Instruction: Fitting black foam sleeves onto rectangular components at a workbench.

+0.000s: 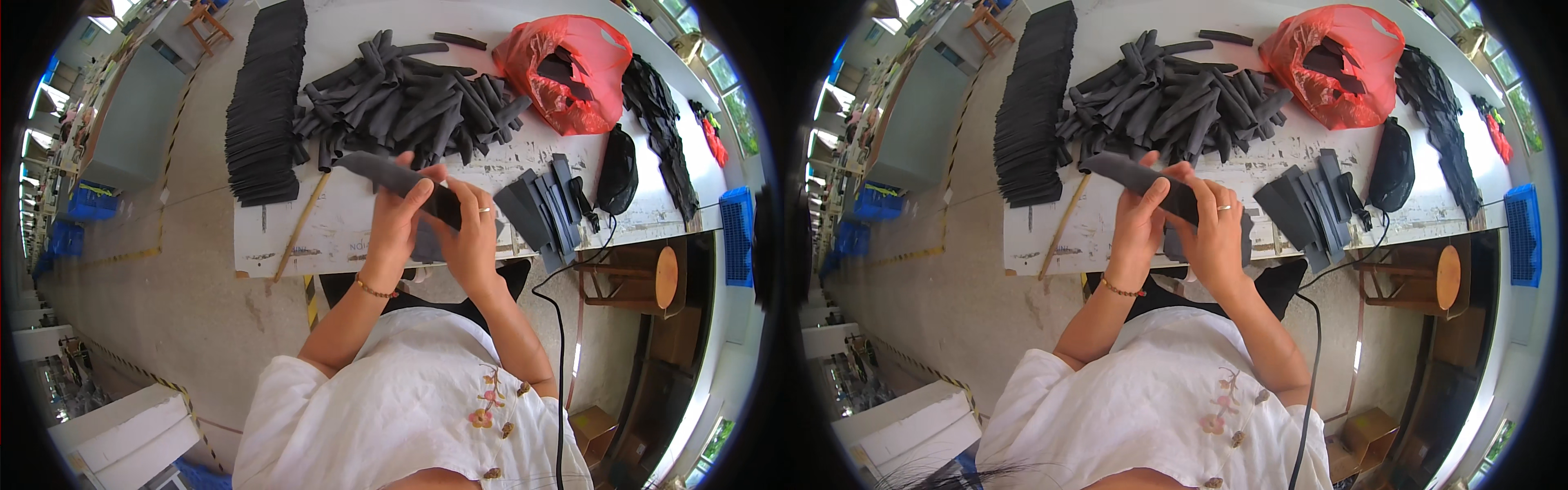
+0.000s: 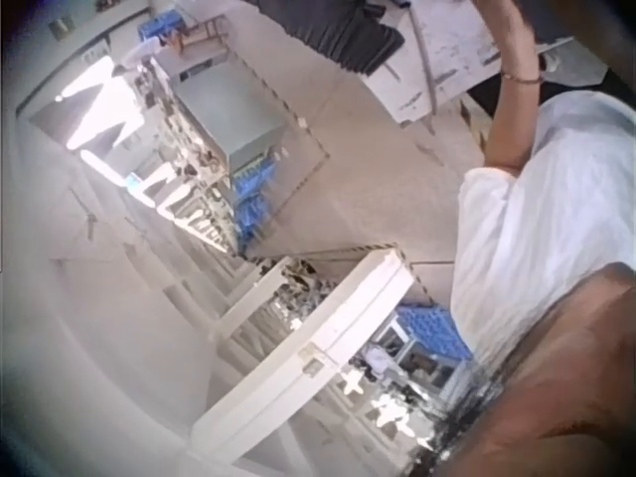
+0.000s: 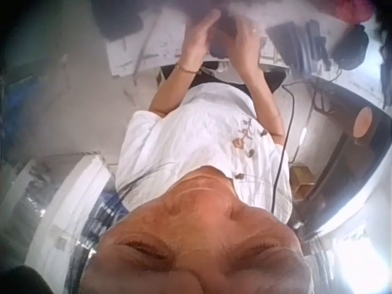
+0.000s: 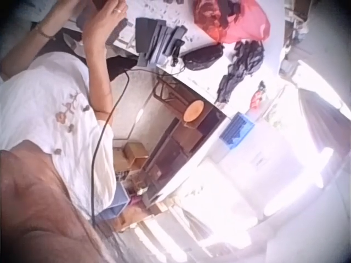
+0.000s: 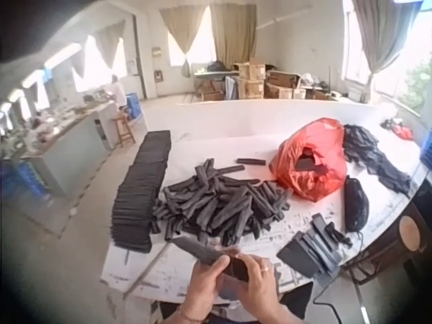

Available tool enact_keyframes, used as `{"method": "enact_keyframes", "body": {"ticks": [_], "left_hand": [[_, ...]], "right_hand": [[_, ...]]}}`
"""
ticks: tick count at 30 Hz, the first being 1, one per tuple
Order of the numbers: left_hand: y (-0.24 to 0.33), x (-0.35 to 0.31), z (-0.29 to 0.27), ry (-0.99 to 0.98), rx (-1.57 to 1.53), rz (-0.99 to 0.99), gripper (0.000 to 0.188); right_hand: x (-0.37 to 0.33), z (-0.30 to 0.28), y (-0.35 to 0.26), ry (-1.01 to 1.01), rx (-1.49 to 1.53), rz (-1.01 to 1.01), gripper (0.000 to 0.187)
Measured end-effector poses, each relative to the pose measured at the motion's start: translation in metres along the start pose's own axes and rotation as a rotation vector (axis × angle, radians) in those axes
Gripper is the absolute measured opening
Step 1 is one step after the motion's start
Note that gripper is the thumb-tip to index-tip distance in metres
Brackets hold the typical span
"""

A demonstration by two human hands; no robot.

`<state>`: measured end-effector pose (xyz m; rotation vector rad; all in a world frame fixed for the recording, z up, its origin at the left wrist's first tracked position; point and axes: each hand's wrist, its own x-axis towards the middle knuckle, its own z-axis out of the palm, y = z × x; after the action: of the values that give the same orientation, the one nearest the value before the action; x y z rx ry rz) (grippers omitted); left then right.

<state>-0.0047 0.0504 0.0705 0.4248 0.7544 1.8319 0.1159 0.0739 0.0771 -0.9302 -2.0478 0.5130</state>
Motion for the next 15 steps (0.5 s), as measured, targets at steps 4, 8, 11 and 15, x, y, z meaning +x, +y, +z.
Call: {"method": "enact_keyframes", "body": {"ticks": [4, 8, 11, 15], "left_hand": [[-0.004, 0.014, -0.015, -0.105, -0.008, -0.048, 0.022], [-0.017, 0.0, -0.01, -0.083, -0.031, -0.051, 0.02], [-0.023, -0.005, -0.008, -0.031, -0.115, -0.065, 0.02], [-0.001, 0.004, -0.015, 0.029, -0.02, 0.003, 0.021]], "right_hand": [[-0.01, 0.005, -0.013, -0.059, -0.082, 0.002, 0.043], [-0.021, 0.001, 0.007, -0.104, 0.014, -0.096, 0.037], [-0.006, 0.005, 0.005, -0.14, 0.072, -0.109, 0.036], [-0.014, -0.016, 0.008, -0.212, 0.03, -0.028, 0.032]]}}
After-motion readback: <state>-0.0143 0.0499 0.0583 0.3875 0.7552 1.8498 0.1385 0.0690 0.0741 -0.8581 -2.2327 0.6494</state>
